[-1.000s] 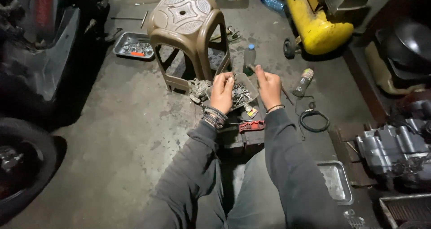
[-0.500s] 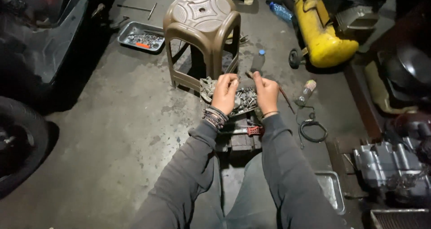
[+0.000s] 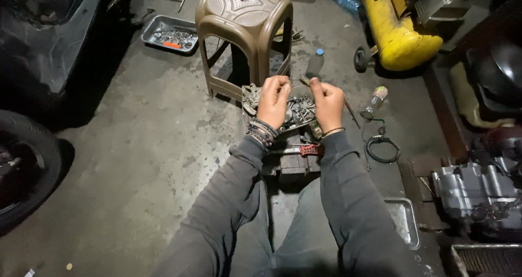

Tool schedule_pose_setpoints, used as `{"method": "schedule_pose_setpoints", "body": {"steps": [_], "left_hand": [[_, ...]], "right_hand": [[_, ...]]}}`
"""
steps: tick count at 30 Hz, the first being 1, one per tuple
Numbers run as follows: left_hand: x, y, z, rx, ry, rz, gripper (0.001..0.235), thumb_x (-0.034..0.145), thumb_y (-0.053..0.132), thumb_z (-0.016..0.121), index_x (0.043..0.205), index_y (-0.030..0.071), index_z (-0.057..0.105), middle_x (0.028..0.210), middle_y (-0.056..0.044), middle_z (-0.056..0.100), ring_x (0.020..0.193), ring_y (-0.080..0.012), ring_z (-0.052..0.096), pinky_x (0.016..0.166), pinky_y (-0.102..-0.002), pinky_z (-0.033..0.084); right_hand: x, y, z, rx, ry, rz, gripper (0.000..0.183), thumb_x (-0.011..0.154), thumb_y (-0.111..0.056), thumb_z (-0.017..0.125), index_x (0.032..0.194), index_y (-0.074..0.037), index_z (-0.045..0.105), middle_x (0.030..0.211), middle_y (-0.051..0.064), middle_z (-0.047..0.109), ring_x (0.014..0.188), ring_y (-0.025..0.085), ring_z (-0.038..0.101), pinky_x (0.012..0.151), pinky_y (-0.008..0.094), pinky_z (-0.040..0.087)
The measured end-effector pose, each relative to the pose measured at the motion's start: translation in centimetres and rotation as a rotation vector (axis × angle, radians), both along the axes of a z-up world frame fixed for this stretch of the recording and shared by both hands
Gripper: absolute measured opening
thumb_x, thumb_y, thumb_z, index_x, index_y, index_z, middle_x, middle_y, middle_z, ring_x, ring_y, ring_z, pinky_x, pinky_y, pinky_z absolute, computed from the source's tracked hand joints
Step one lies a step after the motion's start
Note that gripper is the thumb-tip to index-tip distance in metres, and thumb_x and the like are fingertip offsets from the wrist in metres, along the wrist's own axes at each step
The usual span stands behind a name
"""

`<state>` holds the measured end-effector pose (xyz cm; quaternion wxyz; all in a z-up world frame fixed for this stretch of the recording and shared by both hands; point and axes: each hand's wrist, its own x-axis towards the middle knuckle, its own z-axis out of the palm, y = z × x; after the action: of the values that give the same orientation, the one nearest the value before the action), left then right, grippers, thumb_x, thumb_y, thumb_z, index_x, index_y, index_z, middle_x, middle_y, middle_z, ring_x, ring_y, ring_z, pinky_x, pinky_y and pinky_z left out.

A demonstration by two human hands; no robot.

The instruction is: Cleaning and assembling small motorcycle engine components using a brush and hands.

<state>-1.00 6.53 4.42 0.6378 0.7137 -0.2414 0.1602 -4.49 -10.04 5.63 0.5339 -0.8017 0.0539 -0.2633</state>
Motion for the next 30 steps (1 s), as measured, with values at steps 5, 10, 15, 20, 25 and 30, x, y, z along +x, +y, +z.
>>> {"method": "schedule_pose_setpoints", "body": {"steps": [5,10,15,20,25,30], "left_hand": [[-2.0,0.1,2.7,-0.046,-0.03,0.003,0.015,0.106,0.012,0.051,0.111,0.005,0.063,0.118,-0.017,0.059,0.117,-0.0382,0.061,0.099,-0.047,0.052],[-1.7,2.2,3.7,-0.174,-0.073,-0.021,0.02,0.111,0.015,0.042,0.111,0.001,0.057,0.126,-0.02,0.055,0.116,-0.0337,0.062,0.098,-0.044,0.053],[-0.7,0.5,0.8,0.016,-0.107,-0.03,0.012,0.105,0.013,0.055,0.105,0.003,0.062,0.114,-0.018,0.059,0.117,-0.0433,0.06,0.095,-0.049,0.054],[-2.3,0.8,3.2,-0.049,-0.115,0.017,0.015,0.108,0.013,0.048,0.106,0.002,0.059,0.121,-0.018,0.058,0.119,-0.0417,0.059,0.097,-0.049,0.052],[-1.5,1.4,2.6,-0.048,-0.091,0.04,0.017,0.11,0.015,0.047,0.109,0.003,0.059,0.122,-0.018,0.057,0.118,-0.0412,0.06,0.096,-0.049,0.053],[-2.5,0.1,3.3,-0.03,-0.15,0.028,0.015,0.107,0.01,0.048,0.106,0.001,0.06,0.12,-0.019,0.057,0.117,-0.0447,0.059,0.096,-0.049,0.053]], "right_hand": [[-0.1,1.0,-1.1,-0.015,-0.009,0.032,0.058,0.104,-0.043,0.071,0.057,-0.013,0.052,0.052,0.001,0.041,0.064,0.009,0.047,0.063,0.03,0.039],[0.9,-1.7,-1.9,-0.129,0.132,-0.051,0.069,0.099,-0.056,0.069,0.05,-0.017,0.04,0.044,-0.001,0.03,0.052,0.013,0.04,0.057,0.03,0.034],[-0.1,0.6,0.5,0.019,-0.021,0.056,0.061,0.107,-0.044,0.062,0.057,-0.02,0.037,0.054,-0.009,0.035,0.062,0.009,0.039,0.06,0.025,0.03],[-0.7,1.1,0.2,-0.062,-0.017,0.096,0.064,0.104,-0.039,0.068,0.054,-0.013,0.038,0.051,-0.006,0.028,0.057,0.012,0.04,0.06,0.029,0.035],[0.6,-0.5,-1.1,-0.057,0.011,0.051,0.064,0.104,-0.042,0.067,0.054,-0.018,0.037,0.05,-0.006,0.038,0.059,0.009,0.041,0.061,0.028,0.035],[1.7,0.3,-3.2,-0.041,-0.092,0.097,0.062,0.106,-0.037,0.068,0.055,-0.008,0.046,0.057,0.005,0.057,0.069,0.014,0.057,0.07,0.032,0.047]]}}
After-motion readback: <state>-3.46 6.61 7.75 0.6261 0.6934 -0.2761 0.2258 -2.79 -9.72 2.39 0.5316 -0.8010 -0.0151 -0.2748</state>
